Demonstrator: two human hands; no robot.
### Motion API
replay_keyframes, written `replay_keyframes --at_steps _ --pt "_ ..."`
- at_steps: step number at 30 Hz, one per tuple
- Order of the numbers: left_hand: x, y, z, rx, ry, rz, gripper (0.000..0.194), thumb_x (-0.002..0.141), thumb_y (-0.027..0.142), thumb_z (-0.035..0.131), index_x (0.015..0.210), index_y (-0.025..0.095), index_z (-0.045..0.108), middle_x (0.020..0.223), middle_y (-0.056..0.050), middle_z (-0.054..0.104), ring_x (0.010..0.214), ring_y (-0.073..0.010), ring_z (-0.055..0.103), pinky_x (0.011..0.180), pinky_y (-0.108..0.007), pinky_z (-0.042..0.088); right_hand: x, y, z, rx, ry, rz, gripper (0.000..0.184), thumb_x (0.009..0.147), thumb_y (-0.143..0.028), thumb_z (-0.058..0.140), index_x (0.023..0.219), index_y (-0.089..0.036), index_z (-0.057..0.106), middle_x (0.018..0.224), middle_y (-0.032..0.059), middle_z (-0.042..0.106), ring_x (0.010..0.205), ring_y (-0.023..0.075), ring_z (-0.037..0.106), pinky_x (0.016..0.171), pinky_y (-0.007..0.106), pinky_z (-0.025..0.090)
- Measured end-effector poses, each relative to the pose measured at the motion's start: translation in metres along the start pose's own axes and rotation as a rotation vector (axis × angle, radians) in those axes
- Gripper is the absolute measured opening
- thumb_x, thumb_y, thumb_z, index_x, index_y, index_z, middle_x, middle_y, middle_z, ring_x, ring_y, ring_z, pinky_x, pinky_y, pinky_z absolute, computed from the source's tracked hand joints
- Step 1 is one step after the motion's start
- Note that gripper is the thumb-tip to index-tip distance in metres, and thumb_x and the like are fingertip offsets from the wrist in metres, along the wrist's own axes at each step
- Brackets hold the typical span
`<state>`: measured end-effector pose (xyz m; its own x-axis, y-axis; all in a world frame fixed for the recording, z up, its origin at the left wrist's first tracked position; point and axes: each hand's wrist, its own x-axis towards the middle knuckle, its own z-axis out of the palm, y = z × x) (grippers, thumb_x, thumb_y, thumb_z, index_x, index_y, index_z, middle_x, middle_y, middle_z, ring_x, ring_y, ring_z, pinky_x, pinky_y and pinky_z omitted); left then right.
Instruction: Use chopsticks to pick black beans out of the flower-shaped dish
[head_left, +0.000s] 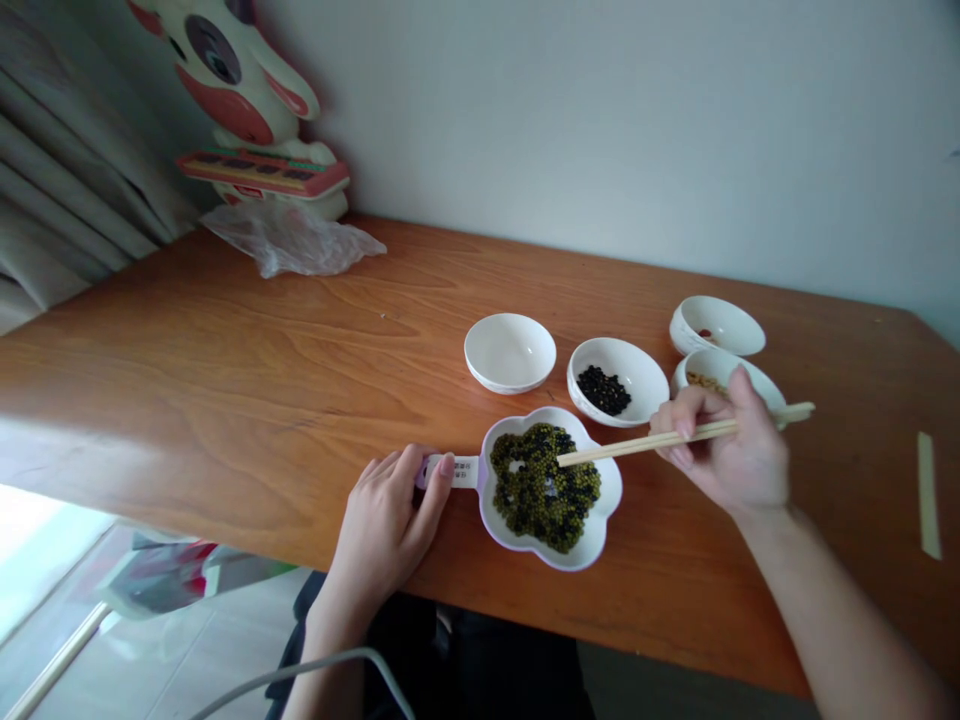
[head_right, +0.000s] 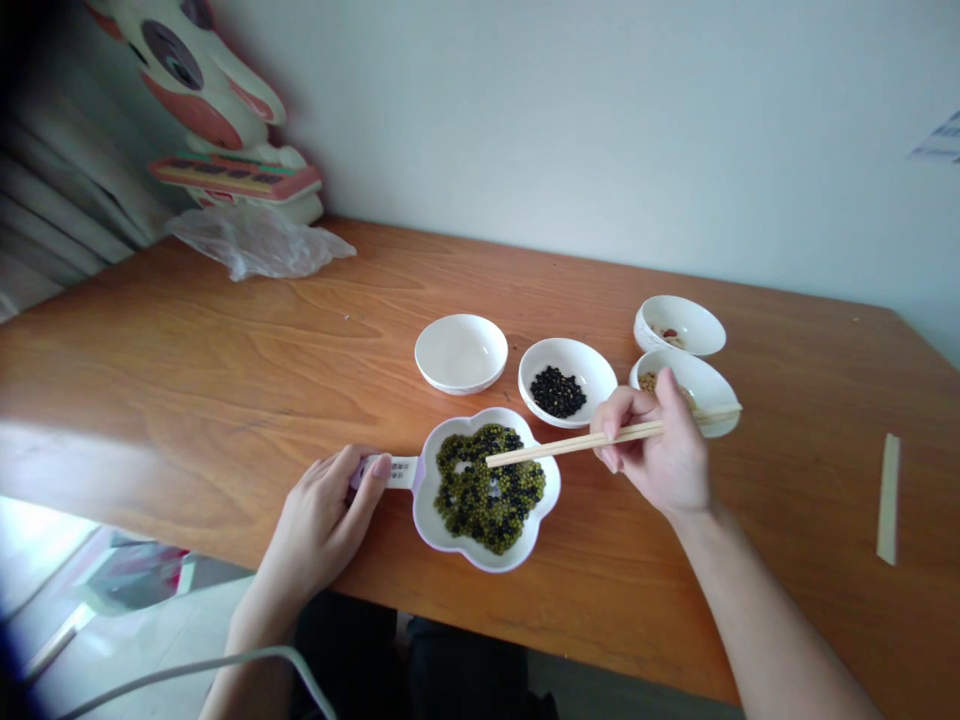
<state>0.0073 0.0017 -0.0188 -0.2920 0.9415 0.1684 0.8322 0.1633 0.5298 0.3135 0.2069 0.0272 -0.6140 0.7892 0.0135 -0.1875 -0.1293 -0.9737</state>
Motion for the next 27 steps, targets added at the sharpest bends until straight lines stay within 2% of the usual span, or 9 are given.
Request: replay_keyframes --at_steps 5,9,11,14,21,27 --pt "-0.002 -0.001 -0.001 -0.012 -0.006 0.018 0.026 0.111 0.041 0.047 0.094 0.024 0.057 0.084 -0.003 0.068 0.080 -0.0254 0.064 0.075 -0.037 0.043 0.002 0.009 -0.002 0.047 -0.184 0.109 0.066 0.109 -0.064 0.034 0.074 -0.021 0.069 0.063 0.0021 0.058 0.056 0.0149 0.050 0.054 0.030 0.037" --pt "-0.003 -0.002 0.000 -0.011 -0.007 0.023 0.029 0.112 0.042 0.046 0.094 0.023 0.058 0.083 -0.003 0.066 0.080 -0.0244 0.063 0.075 -0.037 0.042 -0.001 0.011 -0.009 0.025 -0.229 0.101 0.036 0.102 -0.051 0.063 0.081 -0.022 0.068 0.070 0.0003 0.058 0.062 0.0132 0.050 0.057 0.028 0.038" --pt "-0.003 -0.002 0.001 -0.006 -0.003 0.024 0.030 0.112 0.043 0.045 0.094 0.023 0.058 0.083 -0.003 0.066 0.079 -0.0241 0.062 0.075 -0.037 0.041 -0.003 0.011 -0.011 0.022 -0.225 0.097 0.024 0.094 -0.042 0.078 0.083 -0.022 0.068 0.070 -0.0008 0.056 0.062 0.0117 0.048 0.054 0.027 0.035" --pt "-0.003 -0.003 0.002 -0.002 0.001 0.023 0.031 0.112 0.043 0.045 0.093 0.023 0.058 0.083 -0.003 0.065 0.080 -0.0238 0.062 0.075 -0.037 0.041 -0.005 0.012 -0.012 0.014 -0.208 0.082 0.019 0.087 -0.037 0.086 0.087 -0.024 0.072 0.071 -0.0016 0.055 0.060 0.0100 0.046 0.053 0.026 0.033" --pt "-0.003 -0.002 0.001 -0.029 0.012 0.015 0.030 0.112 0.044 0.047 0.094 0.023 0.059 0.083 -0.002 0.065 0.079 -0.0233 0.061 0.077 -0.037 0.041 -0.003 0.013 -0.014 -0.019 -0.149 0.042 0.018 0.088 -0.045 0.085 0.092 -0.028 0.077 0.068 -0.0016 0.056 0.059 0.0114 0.044 0.053 0.029 0.034" --pt "-0.002 0.000 0.000 -0.064 0.007 0.005 0.029 0.111 0.044 0.047 0.096 0.023 0.061 0.087 -0.002 0.068 0.083 -0.0235 0.063 0.080 -0.037 0.042 -0.004 0.002 -0.018 -0.043 -0.071 0.006 0.015 0.090 -0.041 0.082 0.086 -0.027 0.077 0.067 -0.0010 0.052 0.058 0.0122 0.043 0.053 0.033 0.030"
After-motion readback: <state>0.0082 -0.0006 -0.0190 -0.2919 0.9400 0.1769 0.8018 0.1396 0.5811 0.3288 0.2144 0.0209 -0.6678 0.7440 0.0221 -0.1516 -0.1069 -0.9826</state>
